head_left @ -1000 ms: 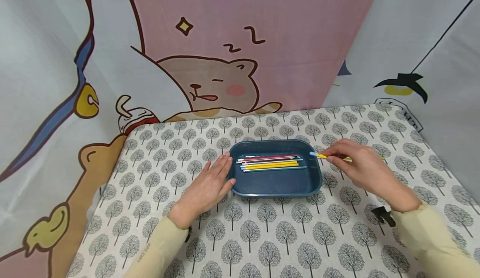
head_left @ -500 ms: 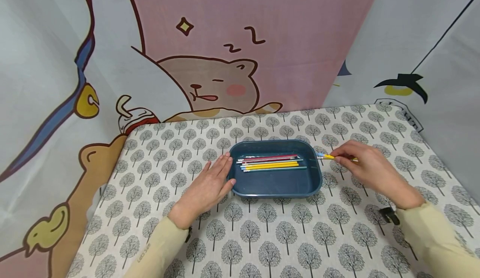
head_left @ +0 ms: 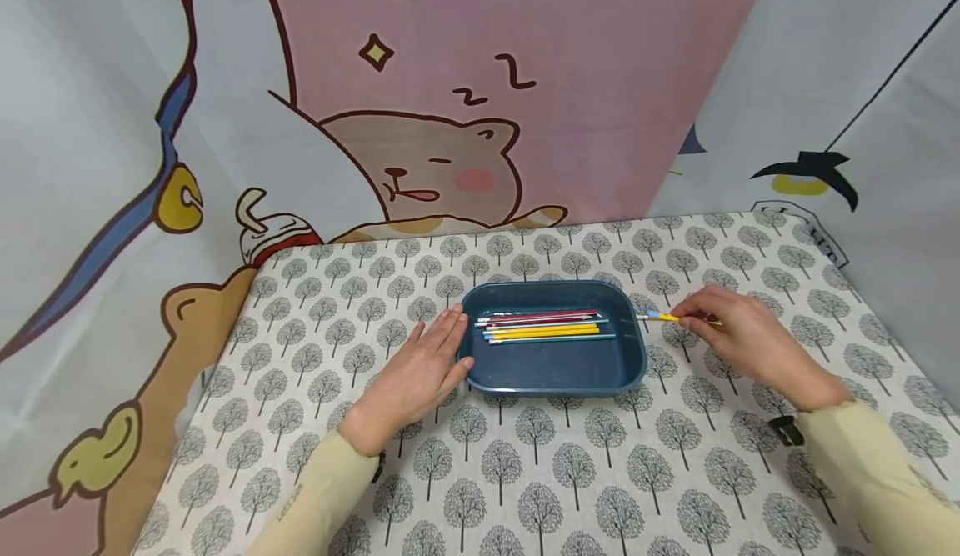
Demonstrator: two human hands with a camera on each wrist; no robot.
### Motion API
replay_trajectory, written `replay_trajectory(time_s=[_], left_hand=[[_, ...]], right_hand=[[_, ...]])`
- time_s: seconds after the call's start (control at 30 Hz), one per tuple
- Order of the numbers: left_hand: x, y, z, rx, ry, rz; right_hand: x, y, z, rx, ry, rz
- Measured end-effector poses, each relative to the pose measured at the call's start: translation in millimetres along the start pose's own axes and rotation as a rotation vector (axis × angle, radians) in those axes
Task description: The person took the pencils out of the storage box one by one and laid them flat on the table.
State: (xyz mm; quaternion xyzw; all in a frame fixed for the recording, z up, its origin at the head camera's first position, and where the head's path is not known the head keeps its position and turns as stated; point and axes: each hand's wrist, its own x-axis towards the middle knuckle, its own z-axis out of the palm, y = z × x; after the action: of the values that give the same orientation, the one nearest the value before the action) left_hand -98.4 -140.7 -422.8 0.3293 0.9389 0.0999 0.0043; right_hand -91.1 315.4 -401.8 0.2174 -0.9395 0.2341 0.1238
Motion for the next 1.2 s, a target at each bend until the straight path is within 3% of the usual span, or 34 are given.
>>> replay_trajectory(time_s=[0.53, 0.83, 1.2], left_hand=[[0.9, -0.4, 1.3, 0.003, 0.022, 0.010], [-0.2, 1.1, 0.4, 0.000, 0.025, 0.012], [-0.6, 1.0, 0.8, -0.007, 0.020, 0.013]], right_hand=[[1.3, 26, 19, -0.067, -0.065, 0.030], [5.3, 31, 26, -0.070, -0.128, 0.043], [8.5, 31, 34, -0.070, -0.144, 0.015]])
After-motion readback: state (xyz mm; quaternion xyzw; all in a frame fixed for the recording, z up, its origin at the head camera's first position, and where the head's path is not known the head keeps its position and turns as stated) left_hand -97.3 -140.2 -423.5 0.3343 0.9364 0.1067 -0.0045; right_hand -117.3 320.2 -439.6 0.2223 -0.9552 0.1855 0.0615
